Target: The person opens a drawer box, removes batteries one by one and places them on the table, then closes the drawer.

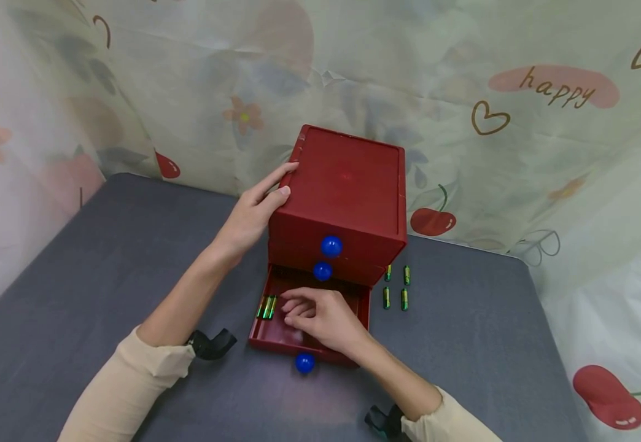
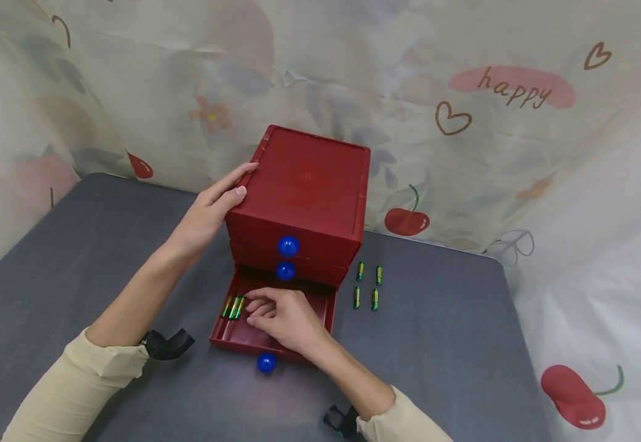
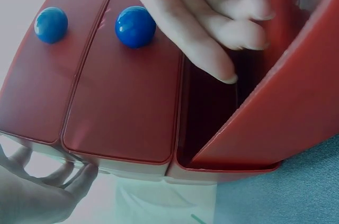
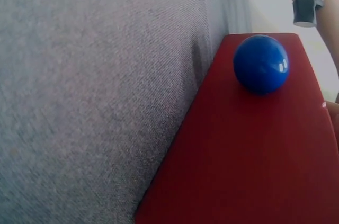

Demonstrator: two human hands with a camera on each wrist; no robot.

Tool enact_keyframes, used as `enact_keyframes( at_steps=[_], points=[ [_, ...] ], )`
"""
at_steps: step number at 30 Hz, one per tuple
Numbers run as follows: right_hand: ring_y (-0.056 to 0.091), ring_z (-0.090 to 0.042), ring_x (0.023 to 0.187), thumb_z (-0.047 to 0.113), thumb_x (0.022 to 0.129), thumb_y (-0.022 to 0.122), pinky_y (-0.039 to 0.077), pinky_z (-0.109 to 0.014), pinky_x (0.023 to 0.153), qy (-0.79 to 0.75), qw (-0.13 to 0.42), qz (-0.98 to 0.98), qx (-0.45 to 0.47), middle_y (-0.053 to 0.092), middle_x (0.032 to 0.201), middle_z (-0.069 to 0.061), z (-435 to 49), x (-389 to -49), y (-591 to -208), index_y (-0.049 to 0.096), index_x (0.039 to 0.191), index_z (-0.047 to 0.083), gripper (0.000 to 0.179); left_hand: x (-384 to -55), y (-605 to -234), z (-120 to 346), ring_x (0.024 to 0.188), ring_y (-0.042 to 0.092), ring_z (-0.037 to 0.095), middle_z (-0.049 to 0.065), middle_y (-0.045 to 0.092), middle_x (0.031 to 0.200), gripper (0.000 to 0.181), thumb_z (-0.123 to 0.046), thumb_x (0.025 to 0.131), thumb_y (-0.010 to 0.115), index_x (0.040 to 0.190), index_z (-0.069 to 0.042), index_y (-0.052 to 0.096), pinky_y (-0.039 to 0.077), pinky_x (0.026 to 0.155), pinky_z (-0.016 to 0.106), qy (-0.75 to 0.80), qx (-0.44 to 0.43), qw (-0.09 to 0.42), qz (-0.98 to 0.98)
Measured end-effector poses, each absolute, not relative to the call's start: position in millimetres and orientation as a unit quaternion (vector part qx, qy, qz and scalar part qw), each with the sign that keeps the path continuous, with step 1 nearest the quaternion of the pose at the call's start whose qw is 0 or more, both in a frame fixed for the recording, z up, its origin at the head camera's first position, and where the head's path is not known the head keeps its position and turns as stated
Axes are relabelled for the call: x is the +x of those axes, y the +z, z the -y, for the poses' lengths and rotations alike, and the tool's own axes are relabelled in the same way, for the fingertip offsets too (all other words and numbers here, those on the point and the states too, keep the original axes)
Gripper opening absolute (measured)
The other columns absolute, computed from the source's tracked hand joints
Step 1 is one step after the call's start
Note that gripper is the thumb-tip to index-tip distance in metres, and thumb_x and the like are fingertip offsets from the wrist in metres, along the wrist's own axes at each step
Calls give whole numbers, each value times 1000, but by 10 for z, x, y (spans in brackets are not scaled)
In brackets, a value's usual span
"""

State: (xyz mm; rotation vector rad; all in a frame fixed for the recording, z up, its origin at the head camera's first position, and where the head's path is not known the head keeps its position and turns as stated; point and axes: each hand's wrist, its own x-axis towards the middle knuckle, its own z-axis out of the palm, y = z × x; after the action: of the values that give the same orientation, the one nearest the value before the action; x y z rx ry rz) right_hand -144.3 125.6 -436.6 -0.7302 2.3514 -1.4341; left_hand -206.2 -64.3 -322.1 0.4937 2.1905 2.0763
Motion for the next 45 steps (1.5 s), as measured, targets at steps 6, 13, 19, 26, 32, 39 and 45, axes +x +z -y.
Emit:
enact_keyframes(
  at_steps=[6, 13, 19, 26, 32, 39, 45],
  points=[
    [63, -7, 76, 14, 80, 71, 50, -19, 69, -481, 158, -826, -248, 66, 91, -1, -1220, -1481, -4409, 61, 117, 2, 40, -2054, -3217, 643, 123, 37, 12, -7, 31, 143, 45, -32, 97, 41, 142, -29, 33, 32, 98, 42, 676, 159, 45, -718],
    [63, -6, 76, 13, 81, 69, 49, -18, 68, -459, 163, -835, -257, 67, 92, -4, -1185, -1534, -4439, 60, 117, 0, 39, -2040, -3206, 644, 125, 34, 12, -7, 29, 144, 46, -32, 97, 41, 142, -29, 32, 30, 99, 42, 671, 159, 44, -723],
    [63, -5, 77, 14, 81, 69, 49, -18, 68, -436, 170, -846, -255, 67, 91, -3, -1160, -1574, -4466, 60, 117, 2, 39, -2042, -3198, 639, 128, 31, 11, -8, 28, 145, 46, -32, 97, 41, 142, -28, 32, 27, 101, 42, 667, 160, 39, -727],
    [61, -3, 75, 18, 79, 71, 48, -17, 67, -410, 171, -860, -253, 66, 87, 2, -1128, -1635, -4528, 62, 114, 4, 38, -2038, -3200, 647, 125, 34, 13, -6, 29, 144, 46, -31, 97, 41, 142, -27, 32, 30, 99, 42, 671, 161, 41, -723],
    [60, -2, 72, 22, 77, 74, 47, -17, 66, -385, 175, -869, -256, 64, 82, 7, -1096, -1689, -4553, 63, 110, 6, 39, -2046, -3209, 645, 124, 35, 12, -6, 29, 144, 46, -32, 97, 41, 142, -28, 32, 31, 98, 42, 674, 159, 44, -720],
    [56, 0, 67, 24, 76, 75, 46, -17, 64, -357, 170, -881, -261, 62, 79, 8, -1047, -1721, -4559, 62, 109, 7, 40, -2056, -3223, 643, 127, 32, 11, -7, 28, 145, 47, -33, 97, 42, 142, -28, 32, 29, 100, 42, 671, 163, 43, -722],
    [55, 1, 65, 26, 73, 77, 45, -15, 62, -328, 142, -892, -277, 62, 77, 6, -998, -1733, -4585, 62, 106, 7, 40, -2059, -3228, 645, 127, 31, 11, -8, 28, 144, 46, -33, 97, 41, 142, -29, 32, 28, 100, 42, 671, 162, 41, -722]
  ],
)
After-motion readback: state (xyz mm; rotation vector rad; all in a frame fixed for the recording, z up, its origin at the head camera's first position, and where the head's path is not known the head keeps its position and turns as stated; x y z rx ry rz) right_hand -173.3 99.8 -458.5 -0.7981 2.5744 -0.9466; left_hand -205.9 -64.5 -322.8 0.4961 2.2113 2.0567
